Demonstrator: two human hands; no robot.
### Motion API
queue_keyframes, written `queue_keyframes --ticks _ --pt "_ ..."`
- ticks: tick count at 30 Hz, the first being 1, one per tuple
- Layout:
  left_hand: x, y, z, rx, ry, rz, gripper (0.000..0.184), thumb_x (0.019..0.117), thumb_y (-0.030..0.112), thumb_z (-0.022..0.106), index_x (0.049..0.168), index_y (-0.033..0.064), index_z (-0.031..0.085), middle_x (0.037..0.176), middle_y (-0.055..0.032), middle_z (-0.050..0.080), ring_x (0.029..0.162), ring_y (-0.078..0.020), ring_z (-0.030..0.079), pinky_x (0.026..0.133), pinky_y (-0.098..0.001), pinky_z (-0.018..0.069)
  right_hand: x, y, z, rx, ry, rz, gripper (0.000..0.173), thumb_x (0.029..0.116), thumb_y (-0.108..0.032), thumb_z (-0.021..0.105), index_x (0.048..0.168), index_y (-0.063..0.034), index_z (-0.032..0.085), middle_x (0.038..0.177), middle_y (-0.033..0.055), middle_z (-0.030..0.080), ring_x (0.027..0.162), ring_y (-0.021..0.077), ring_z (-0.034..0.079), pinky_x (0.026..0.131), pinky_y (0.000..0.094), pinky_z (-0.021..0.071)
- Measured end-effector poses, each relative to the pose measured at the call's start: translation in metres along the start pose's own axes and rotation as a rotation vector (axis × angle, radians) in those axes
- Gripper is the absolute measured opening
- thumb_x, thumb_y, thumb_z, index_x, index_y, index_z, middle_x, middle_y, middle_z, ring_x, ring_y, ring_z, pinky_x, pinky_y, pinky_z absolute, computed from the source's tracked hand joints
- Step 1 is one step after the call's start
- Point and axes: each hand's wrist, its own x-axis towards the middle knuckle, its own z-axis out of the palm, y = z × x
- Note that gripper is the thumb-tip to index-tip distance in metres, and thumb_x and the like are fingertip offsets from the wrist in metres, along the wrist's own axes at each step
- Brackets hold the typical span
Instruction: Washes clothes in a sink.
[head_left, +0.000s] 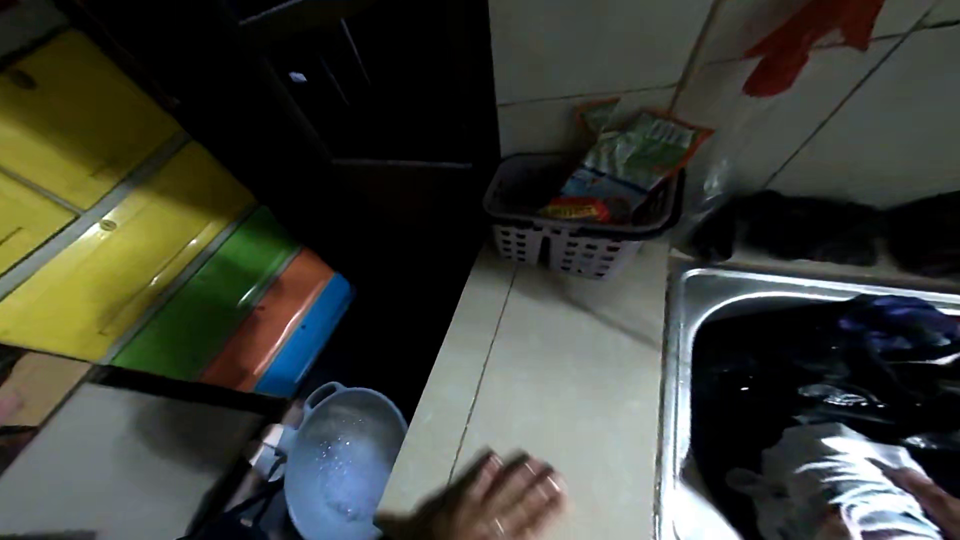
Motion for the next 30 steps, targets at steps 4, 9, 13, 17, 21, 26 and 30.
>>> queue_keyframes --ticks 4,9,13,17,21,26,30 --pt "0.030 -0.149 -0.045 0.079 -0.060 -0.445 0.074 0.1065 0.057 0.033 0.166 0.0156 0.021 0.174 -0.0011 0.011 0.161 -0.0218 0.002 0.127 -0.0614 0.0012 -0.011 -0.017 0.016 0.004 0.062 0.023 0.041 0.1119 -0.021 0.034 0.136 0.0109 0.044 0.107 0.0057 0.063 0.090 -0.0026 0.063 0.084 0.0195 0.0542" --pt "0.110 -0.150 -0.089 0.011 0.266 -0.715 0.055 0.1031 0.032 0.058 0.152 0.0079 0.048 0.161 -0.0117 0.042 0.151 -0.0287 0.036 0.124 -0.0523 0.0301 0.016 0.013 -0.027 0.088 -0.011 -0.042 0.042 0.1102 -0.024 0.037 0.137 0.0060 0.049 0.119 0.0092 0.067 0.102 0.0079 0.067 0.093 0.0330 0.0568" --pt "0.200 0.000 -0.092 -0.602 0.249 -0.398 0.037 0.1015 0.028 0.059 0.132 0.0087 0.066 0.128 -0.0113 0.068 0.118 -0.0230 0.066 0.104 -0.0445 0.0540 0.022 0.007 -0.051 0.175 0.066 -0.104 0.034 0.1081 -0.034 0.045 0.127 -0.0085 0.059 0.105 -0.0030 0.070 0.096 0.0063 0.068 0.090 0.0329 0.0577" --pt "0.291 0.107 -0.074 -1.108 0.020 -0.246 0.032 0.1053 0.024 0.053 0.119 0.0015 0.070 0.109 -0.0138 0.073 0.100 -0.0219 0.071 0.094 -0.0422 0.0571 -0.007 -0.041 -0.077 -0.136 0.266 -0.197 0.036 0.1011 -0.031 0.062 0.123 -0.0026 0.061 0.097 0.0006 0.071 0.082 0.0066 0.069 0.076 0.0302 0.0607" --pt "0.345 0.190 -0.072 -1.701 -0.159 -0.467 0.029 0.1085 0.017 0.049 0.122 -0.0037 0.063 0.097 -0.0123 0.071 0.080 -0.0168 0.070 0.075 -0.0321 0.0594 -0.026 -0.061 -0.115 -0.365 0.400 -0.155 0.043 0.0940 -0.037 0.071 0.120 -0.0027 0.068 0.106 0.0132 0.072 0.094 0.0208 0.070 0.086 0.0478 0.0580" --pt "0.388 0.244 -0.062 -1.881 -0.204 -0.728 0.023 0.1081 0.012 0.047 0.123 -0.0037 0.056 0.088 -0.0137 0.066 0.067 -0.0190 0.066 0.061 -0.0313 0.0578 -0.016 -0.053 -0.148 -0.211 0.575 -0.076 0.044 0.0973 -0.036 0.069 0.122 -0.0003 0.064 0.103 0.0156 0.070 0.089 0.0230 0.069 0.083 0.0480 0.0573" --pt "0.398 0.260 -0.062 -1.526 -0.182 -0.657 0.032 0.1113 0.028 0.045 0.117 0.0013 0.062 0.072 -0.0045 0.057 0.054 -0.0131 0.053 0.051 -0.0272 0.0459 0.001 -0.050 -0.153 -0.016 0.685 -0.085 0.047 0.0954 -0.034 0.072 0.124 0.0016 0.060 0.104 0.0169 0.069 0.091 0.0239 0.069 0.083 0.0475 0.0568"
